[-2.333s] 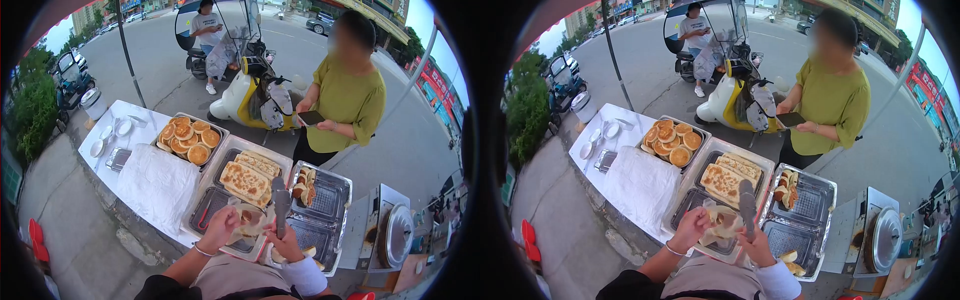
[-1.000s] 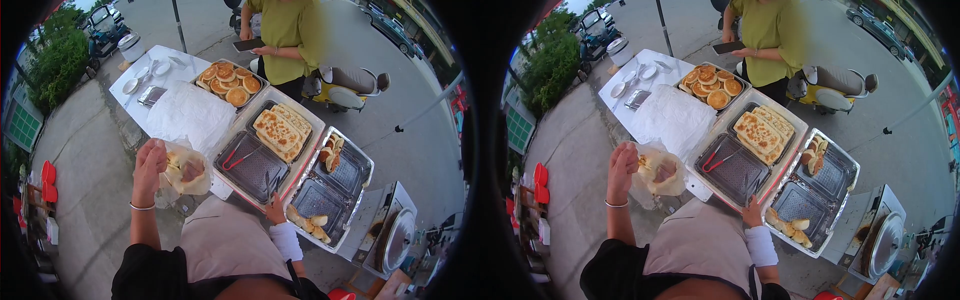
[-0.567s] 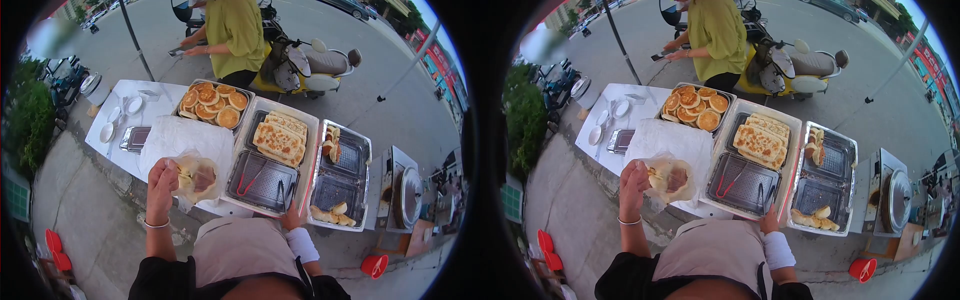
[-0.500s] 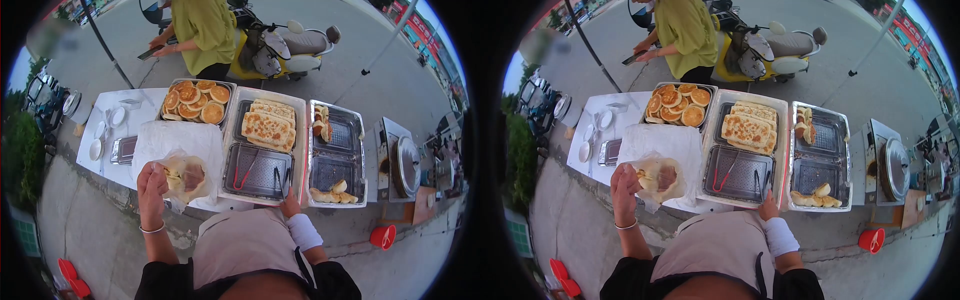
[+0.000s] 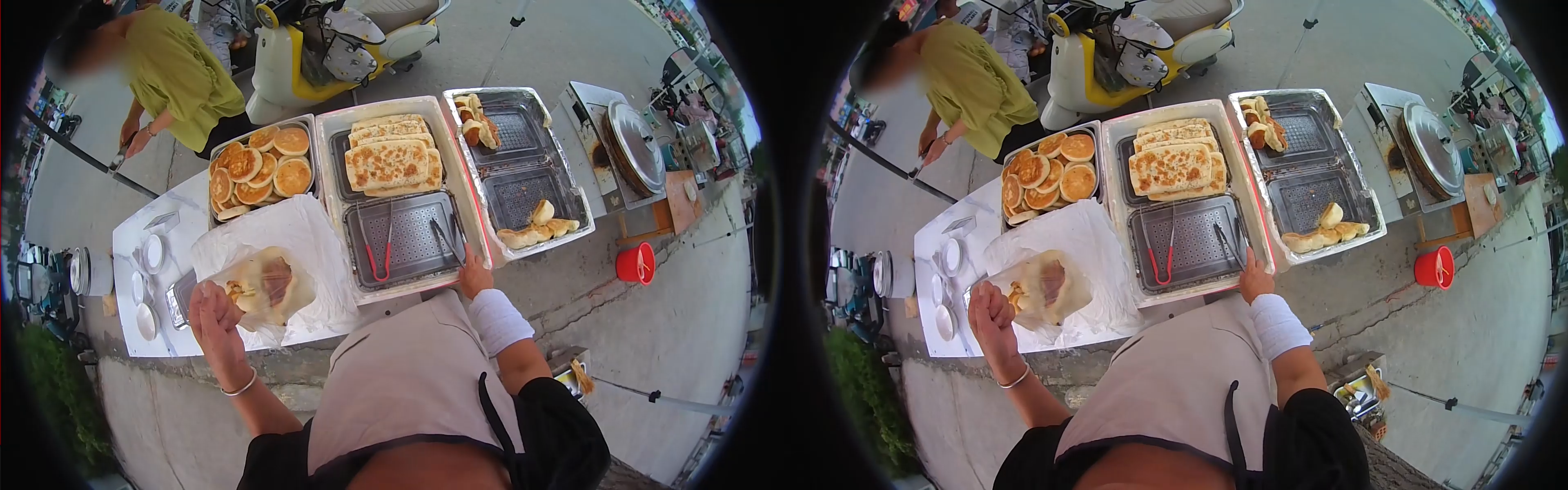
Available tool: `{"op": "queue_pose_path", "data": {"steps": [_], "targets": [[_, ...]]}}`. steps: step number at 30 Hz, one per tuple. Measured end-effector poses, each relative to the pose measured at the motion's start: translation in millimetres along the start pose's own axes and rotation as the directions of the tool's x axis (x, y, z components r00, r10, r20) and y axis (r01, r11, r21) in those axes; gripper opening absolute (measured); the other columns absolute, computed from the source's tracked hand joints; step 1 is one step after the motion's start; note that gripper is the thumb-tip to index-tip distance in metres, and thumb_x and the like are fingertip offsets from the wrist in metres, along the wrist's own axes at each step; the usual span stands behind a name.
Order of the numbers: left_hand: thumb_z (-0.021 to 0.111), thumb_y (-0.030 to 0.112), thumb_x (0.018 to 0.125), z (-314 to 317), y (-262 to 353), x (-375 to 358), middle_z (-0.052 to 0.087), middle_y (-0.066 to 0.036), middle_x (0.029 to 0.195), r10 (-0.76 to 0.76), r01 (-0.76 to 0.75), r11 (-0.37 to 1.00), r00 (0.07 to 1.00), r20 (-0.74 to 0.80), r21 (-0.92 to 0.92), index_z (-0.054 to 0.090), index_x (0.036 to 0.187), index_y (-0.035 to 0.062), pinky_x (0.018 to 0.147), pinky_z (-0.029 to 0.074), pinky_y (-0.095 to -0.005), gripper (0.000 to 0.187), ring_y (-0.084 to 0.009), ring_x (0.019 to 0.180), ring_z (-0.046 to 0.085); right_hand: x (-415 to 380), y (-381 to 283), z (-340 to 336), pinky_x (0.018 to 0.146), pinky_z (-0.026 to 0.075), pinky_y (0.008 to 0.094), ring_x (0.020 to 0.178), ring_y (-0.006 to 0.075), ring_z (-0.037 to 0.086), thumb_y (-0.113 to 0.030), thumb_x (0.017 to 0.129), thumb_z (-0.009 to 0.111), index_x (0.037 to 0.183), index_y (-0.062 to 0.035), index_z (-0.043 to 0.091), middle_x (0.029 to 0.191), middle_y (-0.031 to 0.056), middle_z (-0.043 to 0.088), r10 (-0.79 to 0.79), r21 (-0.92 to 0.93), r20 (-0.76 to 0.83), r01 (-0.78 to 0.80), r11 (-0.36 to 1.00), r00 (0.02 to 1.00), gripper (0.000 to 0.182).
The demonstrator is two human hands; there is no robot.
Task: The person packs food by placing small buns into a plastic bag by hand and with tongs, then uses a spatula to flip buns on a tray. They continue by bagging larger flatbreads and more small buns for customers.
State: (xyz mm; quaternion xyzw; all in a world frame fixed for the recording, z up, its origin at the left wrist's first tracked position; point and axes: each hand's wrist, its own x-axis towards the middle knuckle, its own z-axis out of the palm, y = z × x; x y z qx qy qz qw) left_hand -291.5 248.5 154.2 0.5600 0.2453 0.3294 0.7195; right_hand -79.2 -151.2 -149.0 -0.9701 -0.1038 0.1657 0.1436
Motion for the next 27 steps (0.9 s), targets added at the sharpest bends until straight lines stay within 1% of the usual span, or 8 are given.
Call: {"op": "queue_pose_path", "data": {"steps": [7,9,12,13,14,17,23,27], "targets": [[0.053,0.018,0.099,5,8,-18,0.031,0.008,0.066,-0.002,0.001,1.0,0.999,-0.036,-0.016,0.05,0.084,0.0081,0.045,0.018,-0.0194,0.019,0.0,0.054,0.023,6,4,-5,0.092,0.048,0.0512,0.11,0.043,0.059,-0.017,0.087,0.06,0.149,-0.007,0.024,0.122,0.0251,0.057,0.014,0.11,0.053,-0.02,0.994,0.999,0.072],[0.048,0.014,0.1,10,10,-33,0.029,0.008,0.065,0.007,-0.011,0.999,0.992,-0.126,-0.033,0.048,0.084,0.0088,0.045,0.019,-0.0192,0.017,-0.0009,0.052,0.023,17,30,9,0.092,0.048,0.0487,0.109,0.0427,0.06,-0.016,0.085,0.059,0.144,-0.0002,0.032,0.119,0.0283,0.06,-0.155,0.361,-0.06,0.166,0.918,0.986,0.066],[0.049,0.013,0.1,17,16,-74,0.033,0.008,0.069,0.023,-0.042,0.997,0.966,-0.256,-0.067,0.05,0.086,0.009,0.046,0.021,-0.0181,0.015,-0.0004,0.056,0.027,26,34,18,0.072,0.051,0.0378,0.08,0.0262,0.065,-0.012,0.081,0.061,0.114,0.006,0.059,0.093,0.0182,0.067,-0.237,0.475,-0.267,0.341,0.811,0.934,0.038],[0.05,0.016,0.101,16,17,-91,0.034,0.009,0.069,0.001,-0.025,0.997,0.956,-0.295,-0.078,0.051,0.087,0.009,0.047,0.022,-0.0184,0.015,-0.0005,0.056,0.027,36,46,29,0.058,0.048,0.0356,0.064,0.0202,0.061,-0.013,0.08,0.065,0.105,0.0038,0.061,0.081,0.0119,0.065,-0.244,0.543,-0.194,0.311,0.78,0.95,0.03],[0.051,0.017,0.101,17,21,-104,0.034,0.009,0.068,0.017,-0.035,0.998,0.946,-0.324,-0.05,0.052,0.087,0.0092,0.048,0.023,-0.0186,0.016,-0.0005,0.056,0.028,42,45,30,0.073,0.049,0.0378,0.078,0.0247,0.061,-0.011,0.079,0.065,0.099,0.0049,0.06,0.086,0.0152,0.064,-0.168,0.615,-0.062,0.17,0.77,0.984,0.026],[0.055,0.027,0.101,22,26,-159,0.043,0.008,0.072,0.046,-0.071,0.997,0.904,-0.424,-0.043,0.054,0.09,0.0071,0.051,0.028,-0.0198,0.023,-0.0006,0.061,0.034,51,24,10,0.053,0.041,0.0301,0.057,0.0136,0.05,-0.014,0.088,0.061,0.099,-0.002,0.054,0.074,0.0047,0.055,-0.336,0.834,0.276,-0.051,0.549,0.9,0.018],[0.056,0.029,0.1,60,24,-276,0.059,0.0,0.082,0.137,-0.014,0.986,0.641,-0.756,0.167,0.056,0.091,0.0019,0.065,0.044,-0.0235,0.028,-0.0056,0.074,0.053,34,-65,-14,0.048,0.035,0.0236,0.053,0.0078,0.043,-0.024,0.094,0.058,0.104,-0.0024,0.049,0.069,0.0006,0.049,-0.582,0.8,0.413,0.026,0.6,0.7,0.025],[0.057,0.033,0.099,92,23,-344,0.045,0.007,0.075,0.212,0.041,0.969,0.379,-0.901,0.245,0.056,0.092,0.0073,0.054,0.03,-0.0207,0.026,-0.0016,0.065,0.037,30,-88,9,0.048,0.037,0.0224,0.055,0.0075,0.044,-0.024,0.098,0.054,0.101,-0.0031,0.047,0.067,-0.0002,0.047,-0.689,0.792,0.379,0.169,0.587,0.618,0.022]]}}
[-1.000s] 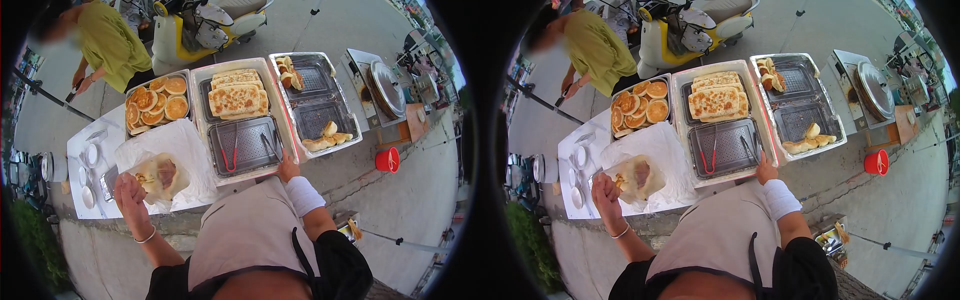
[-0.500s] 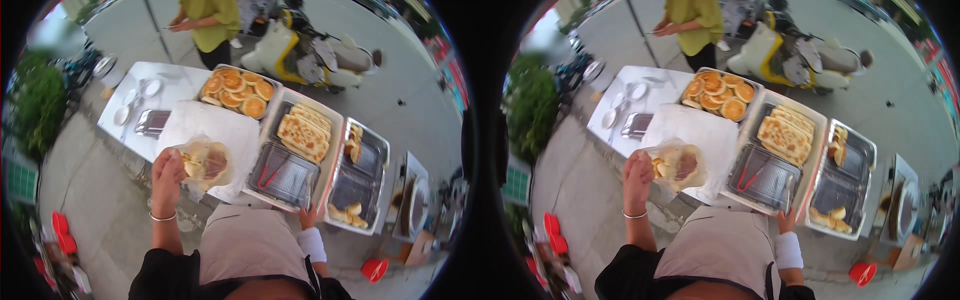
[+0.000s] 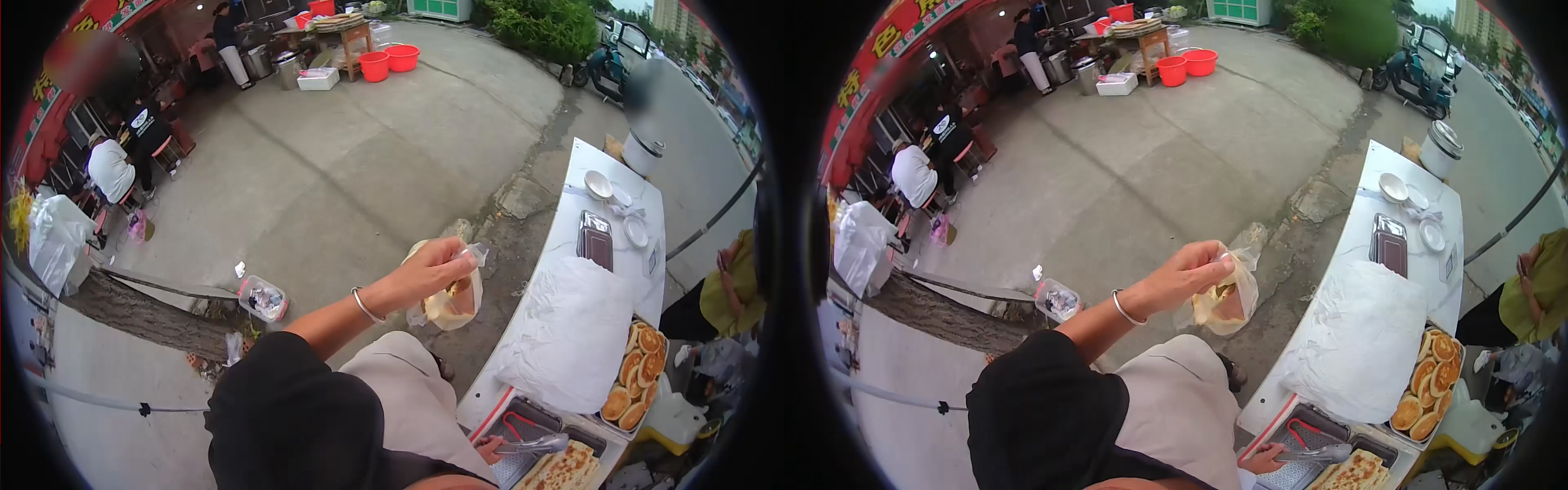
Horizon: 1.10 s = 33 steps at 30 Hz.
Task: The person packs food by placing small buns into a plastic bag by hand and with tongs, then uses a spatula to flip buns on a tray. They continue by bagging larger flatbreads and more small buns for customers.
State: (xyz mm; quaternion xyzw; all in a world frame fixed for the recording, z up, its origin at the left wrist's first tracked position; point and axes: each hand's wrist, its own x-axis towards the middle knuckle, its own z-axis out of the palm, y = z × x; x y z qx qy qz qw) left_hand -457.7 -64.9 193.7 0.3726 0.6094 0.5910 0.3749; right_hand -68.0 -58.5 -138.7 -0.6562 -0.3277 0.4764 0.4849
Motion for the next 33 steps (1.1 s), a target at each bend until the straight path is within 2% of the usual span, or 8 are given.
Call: {"op": "queue_pose_path", "data": {"steps": [3,4,7,10,16,19,29,33], "targets": [[0.057,0.031,0.099,-34,-1,-28,0.043,0.007,0.073,-0.026,0.028,1.0,0.976,-0.216,0.003,0.054,0.09,0.0081,0.053,0.029,-0.0208,0.025,-0.0016,0.063,0.035,5,-7,21,0.046,0.037,0.0226,0.054,0.0076,0.044,-0.025,0.098,0.055,0.101,-0.0032,0.047,0.066,-0.0003,0.046,0.017,-0.027,0.038,-0.016,1.0,0.999,0.023],[0.057,0.031,0.1,-44,-4,-35,0.041,0.007,0.071,-0.022,0.019,1.0,0.967,-0.256,-0.013,0.052,0.087,0.0092,0.051,0.026,-0.0211,0.025,-0.0019,0.061,0.032,10,1,24,0.045,0.036,0.0235,0.053,0.0079,0.043,-0.026,0.099,0.055,0.099,-0.0028,0.047,0.066,0.0003,0.047,-0.009,0.007,0.032,0.009,1.0,0.999,0.025],[0.058,0.031,0.098,-73,-17,-51,0.046,0.006,0.07,-0.078,0.053,0.995,0.935,-0.345,-0.083,0.053,0.085,0.0067,0.053,0.036,-0.0223,0.028,-0.0036,0.062,0.042,25,21,21,0.044,0.037,0.0237,0.051,0.0088,0.044,-0.028,0.099,0.055,0.098,-0.001,0.048,0.067,0.0021,0.05,-0.041,-0.094,0.019,0.043,0.995,0.999,0.028],[0.059,0.031,0.098,-85,-24,-56,0.043,0.006,0.068,-0.094,0.048,0.992,0.897,-0.432,-0.117,0.05,0.082,0.0091,0.05,0.031,-0.0219,0.029,-0.0025,0.058,0.036,31,31,23,0.044,0.037,0.0238,0.051,0.009,0.045,-0.028,0.099,0.055,0.098,-0.0008,0.048,0.067,0.0024,0.05,-0.111,-0.151,-0.001,0.11,0.982,0.994,0.028],[0.058,0.031,0.099,-100,-34,-50,0.041,0.007,0.068,-0.056,-0.041,0.977,0.899,-0.434,-0.211,0.05,0.086,0.0084,0.049,0.026,-0.0223,0.027,-0.0019,0.058,0.032,31,36,25,0.044,0.037,0.0239,0.051,0.0093,0.045,-0.028,0.099,0.055,0.098,-0.0003,0.048,0.068,0.003,0.051,-0.189,-0.222,-0.024,0.179,0.958,0.982,0.029],[0.058,0.027,0.099,-99,-31,-44,0.036,0.009,0.069,-0.111,-0.005,0.964,0.9,-0.421,-0.265,0.05,0.09,0.0099,0.05,0.023,-0.0204,0.021,-0.0014,0.057,0.028,30,37,31,0.044,0.038,0.024,0.051,0.0095,0.045,-0.028,0.099,0.055,0.098,-0.0001,0.049,0.068,0.0033,0.051,-0.208,-0.237,-0.032,0.195,0.952,0.978,0.029],[0.057,0.025,0.099,-93,-30,-29,0.037,0.01,0.07,-0.099,0.002,0.956,0.944,-0.314,-0.294,0.049,0.086,0.0113,0.051,0.023,-0.02,0.02,-0.0012,0.059,0.027,31,46,30,0.044,0.039,0.0242,0.051,0.01,0.046,-0.029,0.099,0.056,0.098,0.0006,0.049,0.068,0.0043,0.052,-0.258,-0.293,-0.062,0.23,0.928,0.964,0.03],[0.057,0.025,0.099,-96,-36,-33,0.038,0.009,0.071,-0.117,0.024,0.964,0.933,-0.34,-0.266,0.049,0.086,0.0109,0.051,0.024,-0.0199,0.021,-0.0013,0.06,0.029,35,53,22,0.044,0.039,0.0243,0.051,0.0102,0.047,-0.029,0.099,0.056,0.098,0.0009,0.049,0.069,0.0047,0.052,-0.286,-0.316,-0.07,0.251,0.915,0.956,0.031]]}}
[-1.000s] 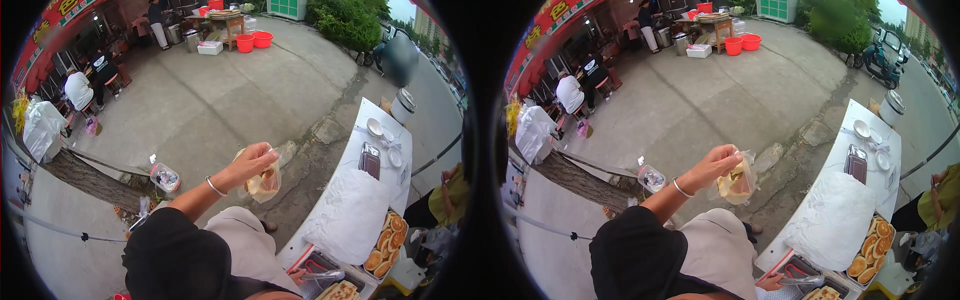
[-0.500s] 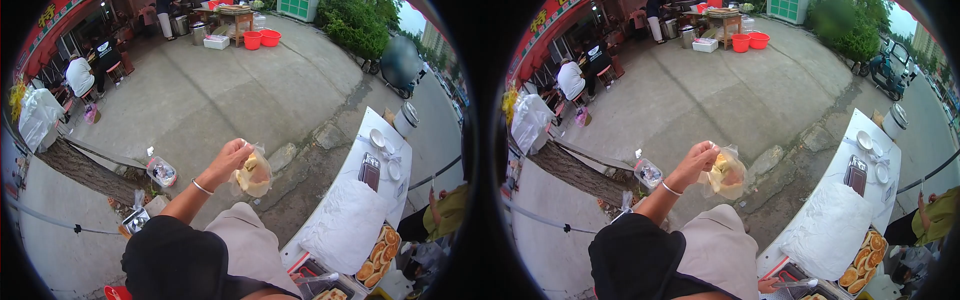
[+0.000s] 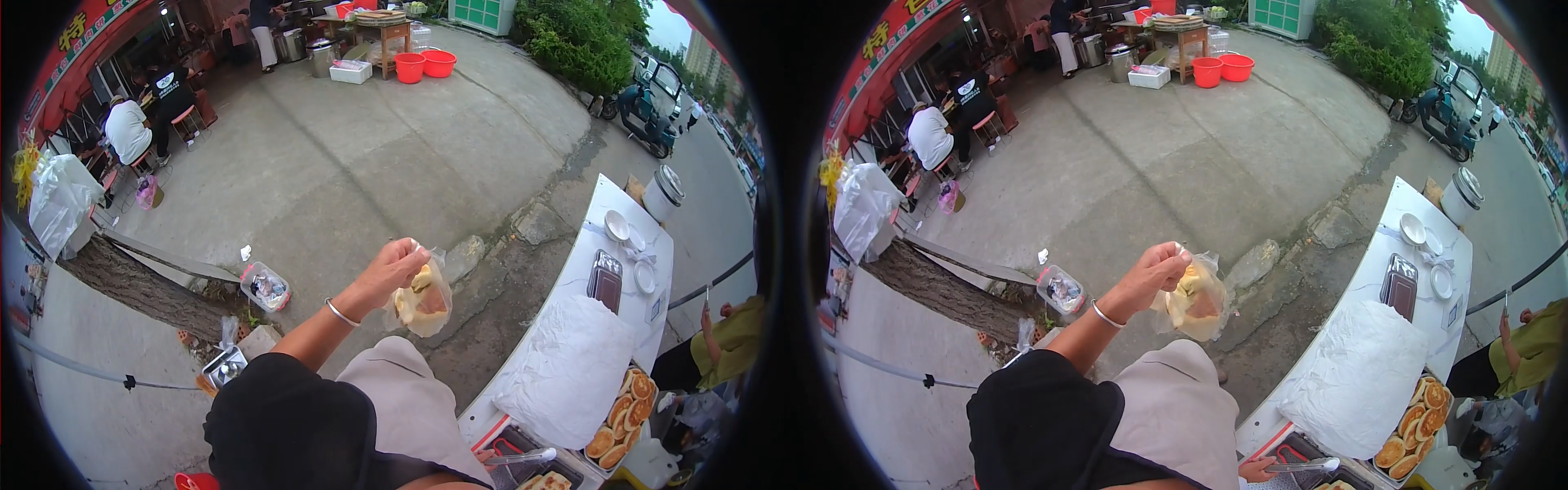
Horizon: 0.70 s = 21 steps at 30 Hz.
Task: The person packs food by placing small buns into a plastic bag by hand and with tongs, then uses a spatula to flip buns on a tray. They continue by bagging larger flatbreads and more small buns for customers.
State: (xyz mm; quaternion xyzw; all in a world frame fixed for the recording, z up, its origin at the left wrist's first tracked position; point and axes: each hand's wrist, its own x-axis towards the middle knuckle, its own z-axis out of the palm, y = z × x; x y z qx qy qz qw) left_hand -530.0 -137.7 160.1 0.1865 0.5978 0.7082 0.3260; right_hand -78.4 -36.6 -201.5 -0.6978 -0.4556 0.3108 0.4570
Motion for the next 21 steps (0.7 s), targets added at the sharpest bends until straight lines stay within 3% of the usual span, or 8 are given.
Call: {"op": "queue_pose_path", "data": {"steps": [5,21], "targets": [[0.057,0.026,0.099,-11,-6,-3,0.04,0.009,0.072,0.011,-0.01,1.0,0.999,-0.044,0.017,0.05,0.087,0.0104,0.051,0.025,-0.0196,0.021,-0.0012,0.06,0.03,-10,-31,-3,0.046,0.042,0.0268,0.053,0.013,0.05,-0.029,0.098,0.057,0.101,0.0032,0.05,0.069,0.0072,0.054,-0.006,0.125,0.05,-0.001,0.992,0.999,0.033],[0.057,0.025,0.099,-16,-3,-1,0.041,0.008,0.073,0.003,-0.003,1.0,0.999,-0.036,0.012,0.05,0.088,0.0094,0.052,0.026,-0.0201,0.02,-0.0013,0.06,0.03,-9,-30,22,0.041,0.038,0.0274,0.048,0.012,0.047,-0.026,0.095,0.061,0.095,-0.0015,0.05,0.063,0.0044,0.051,0.006,0.045,0.044,-0.008,0.999,0.999,0.027]]}}
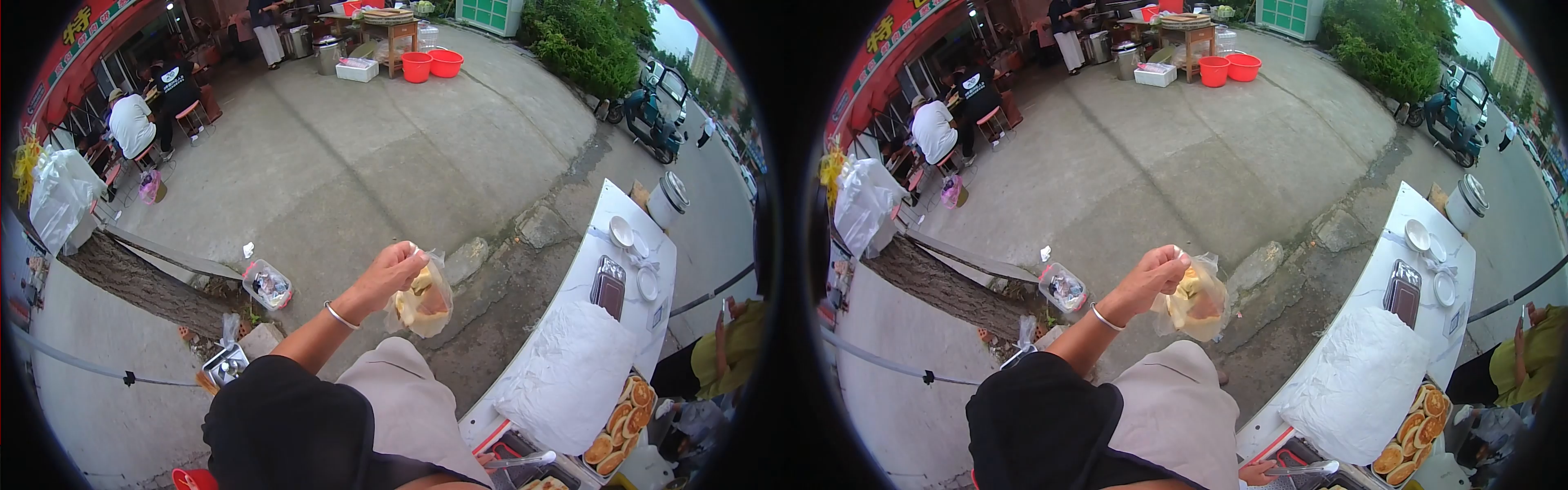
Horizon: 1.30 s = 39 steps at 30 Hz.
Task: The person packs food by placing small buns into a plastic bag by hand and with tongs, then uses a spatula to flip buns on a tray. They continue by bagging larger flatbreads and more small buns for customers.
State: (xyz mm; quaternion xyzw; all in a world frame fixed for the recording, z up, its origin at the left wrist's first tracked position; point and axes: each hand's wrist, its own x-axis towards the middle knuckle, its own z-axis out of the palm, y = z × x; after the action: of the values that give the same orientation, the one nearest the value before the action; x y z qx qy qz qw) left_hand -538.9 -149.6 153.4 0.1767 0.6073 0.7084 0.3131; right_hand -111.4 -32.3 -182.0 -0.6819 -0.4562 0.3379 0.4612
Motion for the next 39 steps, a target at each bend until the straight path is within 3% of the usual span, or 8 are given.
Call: {"op": "queue_pose_path", "data": {"steps": [14,17,19,20,22,24,25,39], "targets": [[0.055,0.021,0.099,12,11,3,0.038,0.009,0.071,0.016,-0.014,0.999,0.998,0.055,-0.047,0.049,0.085,0.0104,0.049,0.024,-0.0195,0.019,-0.0006,0.058,0.03,8,30,-11,0.035,0.033,0.0265,0.041,0.0097,0.043,-0.023,0.093,0.063,0.09,-0.0062,0.05,0.057,0.0013,0.048,-0.119,-0.017,-0.198,0.118,0.993,0.973,0.022],[0.053,0.017,0.099,25,6,11,0.034,0.009,0.063,0.033,-0.032,0.999,0.998,0.045,-0.012,0.043,0.078,0.013,0.044,0.021,-0.0189,0.024,0.0002,0.051,0.028,0,25,-15,0.055,0.046,0.031,0.063,0.0138,0.052,-0.015,0.091,0.063,0.107,0.0036,0.053,0.078,0.0075,0.055,0.269,0.26,-0.052,-0.247,0.933,0.962,0.027],[0.055,0.017,0.098,30,-3,17,0.034,0.008,0.064,0.057,-0.053,0.998,0.992,0.116,-0.039,0.04,0.075,0.0136,0.044,0.02,-0.0197,0.027,0.0002,0.051,0.025,0,80,-7,0.066,0.048,0.0426,0.069,0.033,0.06,-0.022,0.086,0.067,0.103,0.0037,0.058,0.083,0.0186,0.062,0.065,-0.037,-0.179,-0.073,0.997,0.982,0.032],[0.056,0.016,0.097,31,-8,22,0.034,0.007,0.063,0.044,-0.042,0.999,0.99,0.136,-0.018,0.041,0.075,0.0131,0.044,0.02,-0.0212,0.027,-0.0014,0.051,0.025,-7,20,-18,0.072,0.048,0.0476,0.078,0.044,0.061,-0.028,0.085,0.068,0.103,0.0023,0.059,0.085,0.025,0.063,0.145,-0.019,-0.146,-0.149,0.989,0.979,0.036],[0.053,0.016,0.097,49,-10,26,0.033,0.008,0.062,0.017,-0.02,1.0,0.988,0.157,0.016,0.042,0.076,0.0133,0.044,0.021,-0.0212,0.024,-0.0024,0.05,0.026,-13,-3,-20,0.072,0.047,0.0487,0.082,0.0475,0.06,-0.031,0.085,0.068,0.097,-0.0014,0.057,0.085,0.0268,0.063,0.082,-0.145,-0.229,-0.117,0.982,0.97,0.034],[0.05,0.023,0.102,38,-20,44,0.062,-0.012,0.109,-0.037,-0.049,0.941,0.969,0.246,0.335,0.051,0.127,-0.0002,0.088,0.05,-0.0348,0.034,-0.0222,0.097,0.06,-15,-9,-22,0.071,0.047,0.0493,0.08,0.0465,0.061,-0.03,0.085,0.067,0.098,-0.0038,0.057,0.083,0.0246,0.063,0.093,-0.098,-0.237,-0.119,0.988,0.967,0.031],[0.053,0.019,0.098,64,-17,37,0.034,0.007,0.062,0.026,-0.04,0.998,0.949,0.314,0.038,0.043,0.076,0.0128,0.045,0.022,-0.0216,0.025,-0.0034,0.05,0.027,-18,-10,-21,0.071,0.047,0.0493,0.08,0.0459,0.061,-0.03,0.085,0.067,0.098,-0.0036,0.057,0.082,0.0244,0.063,0.061,-0.082,-0.227,-0.081,0.993,0.972,0.031],[0.05,0.013,0.099,131,-11,28,0.033,0.006,0.062,-0.036,0.054,0.998,0.847,0.531,-0.02,0.044,0.077,0.0104,0.045,0.021,-0.0228,0.023,-0.0039,0.05,0.025,-22,-13,-27,0.07,0.048,0.0492,0.081,0.0459,0.062,-0.03,0.086,0.067,0.102,-0.0067,0.054,0.083,0.0225,0.065,0.079,-0.032,-0.211,-0.087,0.996,0.974,0.031]]}}
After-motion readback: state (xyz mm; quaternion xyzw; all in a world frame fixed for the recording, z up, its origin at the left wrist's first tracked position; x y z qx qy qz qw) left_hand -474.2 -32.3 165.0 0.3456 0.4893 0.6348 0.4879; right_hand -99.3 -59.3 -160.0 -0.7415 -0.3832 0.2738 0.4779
